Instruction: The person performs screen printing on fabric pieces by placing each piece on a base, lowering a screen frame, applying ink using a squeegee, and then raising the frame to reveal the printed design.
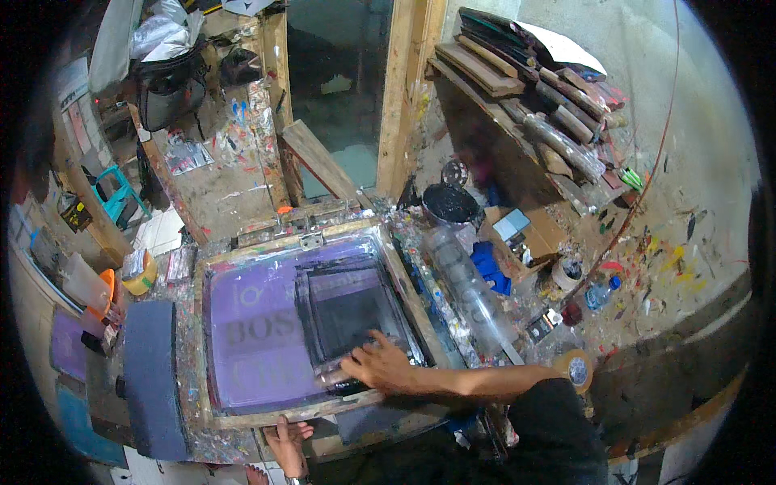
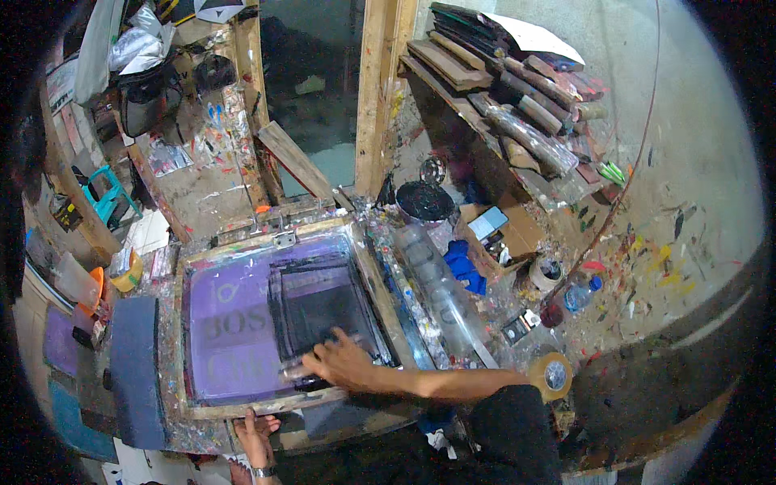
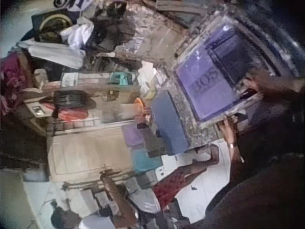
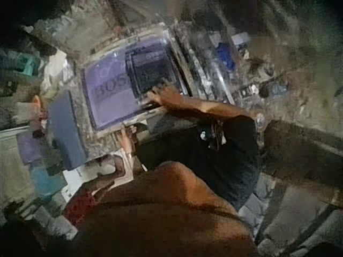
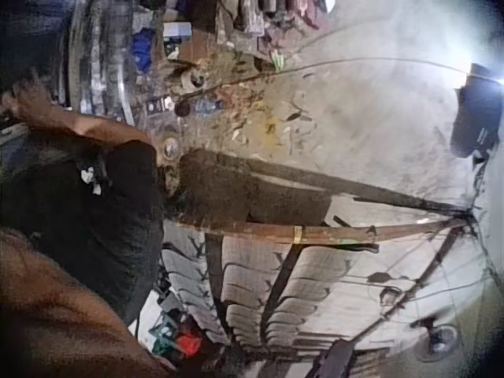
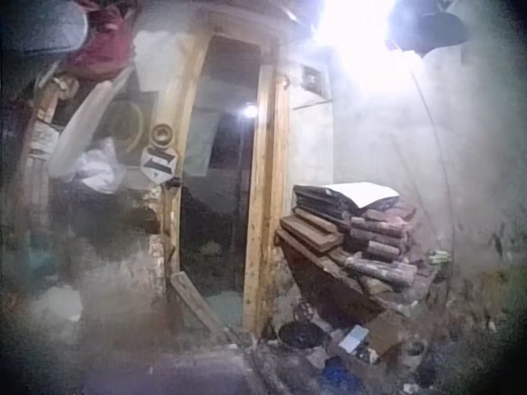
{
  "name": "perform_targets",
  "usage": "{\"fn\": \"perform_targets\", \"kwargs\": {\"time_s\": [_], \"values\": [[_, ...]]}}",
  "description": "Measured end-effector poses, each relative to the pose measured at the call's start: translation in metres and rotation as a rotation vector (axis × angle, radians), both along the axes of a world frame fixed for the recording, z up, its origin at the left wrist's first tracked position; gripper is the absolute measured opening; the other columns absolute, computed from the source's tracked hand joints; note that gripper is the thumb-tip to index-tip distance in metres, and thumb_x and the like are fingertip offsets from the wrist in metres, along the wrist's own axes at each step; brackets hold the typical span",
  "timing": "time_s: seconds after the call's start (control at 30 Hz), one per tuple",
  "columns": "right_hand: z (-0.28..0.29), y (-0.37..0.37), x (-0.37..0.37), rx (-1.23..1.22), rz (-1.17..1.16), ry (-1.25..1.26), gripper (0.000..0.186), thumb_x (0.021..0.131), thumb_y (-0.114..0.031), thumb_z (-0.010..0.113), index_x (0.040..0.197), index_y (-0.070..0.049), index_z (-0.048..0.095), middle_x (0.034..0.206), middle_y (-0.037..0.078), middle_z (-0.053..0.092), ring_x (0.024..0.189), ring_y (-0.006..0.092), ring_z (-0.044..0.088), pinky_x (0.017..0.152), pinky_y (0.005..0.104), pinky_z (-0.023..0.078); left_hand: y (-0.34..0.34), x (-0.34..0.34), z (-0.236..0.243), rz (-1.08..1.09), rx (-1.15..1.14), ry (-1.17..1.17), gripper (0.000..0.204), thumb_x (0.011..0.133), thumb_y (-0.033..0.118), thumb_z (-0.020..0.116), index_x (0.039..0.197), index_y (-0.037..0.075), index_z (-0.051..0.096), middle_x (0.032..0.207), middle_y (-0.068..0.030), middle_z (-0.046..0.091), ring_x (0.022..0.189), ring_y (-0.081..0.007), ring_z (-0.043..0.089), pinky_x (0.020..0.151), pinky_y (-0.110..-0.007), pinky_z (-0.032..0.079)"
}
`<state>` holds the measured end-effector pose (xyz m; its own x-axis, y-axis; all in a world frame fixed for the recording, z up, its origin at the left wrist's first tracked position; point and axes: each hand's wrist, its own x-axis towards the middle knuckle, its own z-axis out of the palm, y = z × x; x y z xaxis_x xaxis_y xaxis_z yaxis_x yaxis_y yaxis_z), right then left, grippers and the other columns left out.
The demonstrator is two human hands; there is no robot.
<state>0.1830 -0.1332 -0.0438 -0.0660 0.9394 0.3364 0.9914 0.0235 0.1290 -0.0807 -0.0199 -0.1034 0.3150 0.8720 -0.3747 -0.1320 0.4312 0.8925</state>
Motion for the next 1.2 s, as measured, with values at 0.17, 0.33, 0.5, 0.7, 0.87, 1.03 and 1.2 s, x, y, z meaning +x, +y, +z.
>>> {"fn": "perform_targets", "kwargs": {"time_s": [0.17, 0.33, 0.5, 0.7, 0.87, 1.03, 1.2], "values": [[0.041, 0.107, 0.102, -0.124, -0.185, 0.255, 0.040, 0.086, -0.037, 0.066, 0.110, -0.006, 0.058, 0.078, 0.015, 0.067, 0.075, 0.0353, 0.068, 0.062, 0.0494, 0.050, 0.006, -0.009, -0.014, -0.041, 0.050, -0.018, 0.048, 0.096, 0.033, 0.061, 0.123, 0.001, 0.036, 0.075, -0.0179, 0.064, 0.061, -0.0258, 0.067, 0.052, -0.034, 0.057], [0.033, 0.151, 0.139, -0.002, -0.179, 0.211, 0.047, 0.085, -0.043, 0.067, 0.103, -0.001, 0.059, 0.078, 0.017, 0.068, 0.074, 0.0382, 0.068, 0.060, 0.0480, 0.051, 0.006, -0.010, -0.011, -0.009, 0.008, -0.031, 0.057, 0.095, 0.033, 0.063, 0.133, 0.004, 0.033, 0.076, -0.0178, 0.064, 0.061, -0.0249, 0.066, 0.052, -0.034, 0.056], [0.016, 0.077, 0.055, 0.020, -0.186, 0.182, 0.037, 0.086, -0.041, 0.066, 0.092, -0.006, 0.056, 0.074, 0.011, 0.065, 0.068, 0.0302, 0.067, 0.061, 0.0428, 0.053, -0.006, -0.009, -0.014, 0.028, -0.047, -0.009, 0.051, 0.096, 0.031, 0.061, 0.123, -0.003, 0.034, 0.084, -0.0204, 0.063, 0.066, -0.0282, 0.068, 0.053, -0.036, 0.057], [0.025, -0.023, -0.025, -0.151, -0.160, 0.266, 0.038, 0.083, -0.043, 0.068, 0.088, -0.008, 0.056, 0.080, 0.009, 0.061, 0.075, 0.0263, 0.066, 0.069, 0.0447, 0.053, -0.007, 0.007, 0.006, 0.043, 0.044, 0.019, 0.040, 0.094, 0.031, 0.063, 0.111, 0.002, 0.042, 0.078, -0.0164, 0.064, 0.060, -0.0255, 0.066, 0.052, -0.033, 0.054], [0.081, -0.021, -0.032, 0.180, -0.240, 0.221, 0.043, 0.081, -0.051, 0.068, 0.083, -0.009, 0.058, 0.078, 0.008, 0.057, 0.078, 0.0238, 0.060, 0.087, 0.0505, 0.042, -0.003, -0.022, 0.019, 0.017, 0.157, -0.098, 0.033, 0.098, 0.031, 0.056, 0.106, 0.002, 0.042, 0.075, -0.0138, 0.063, 0.054, -0.0234, 0.062, 0.047, -0.034, 0.050], [0.153, 0.005, -0.016, 0.531, -0.338, 0.036, 0.050, 0.076, -0.057, 0.070, 0.077, -0.009, 0.056, 0.075, 0.006, 0.051, 0.072, 0.0242, 0.053, 0.080, 0.0456, 0.035, 0.022, 0.023, 0.118, 0.038, 0.593, -0.202, 0.030, 0.098, 0.022, 0.054, 0.114, 0.002, 0.037, 0.078, -0.0088, 0.056, 0.065, -0.0175, 0.058, 0.058, -0.031, 0.051], [0.247, 0.059, 0.050, 0.573, -0.310, -0.035, 0.055, 0.077, -0.059, 0.069, 0.076, -0.004, 0.062, 0.073, 0.013, 0.063, 0.072, 0.0277, 0.061, 0.072, 0.0440, 0.041, 0.101, 0.176, 0.122, -0.461, 1.038, 0.496, 0.047, 0.087, 0.032, 0.071, 0.115, -0.001, 0.055, 0.118, -0.0245, 0.059, 0.104, -0.0397, 0.058, 0.085, -0.049, 0.046]]}}
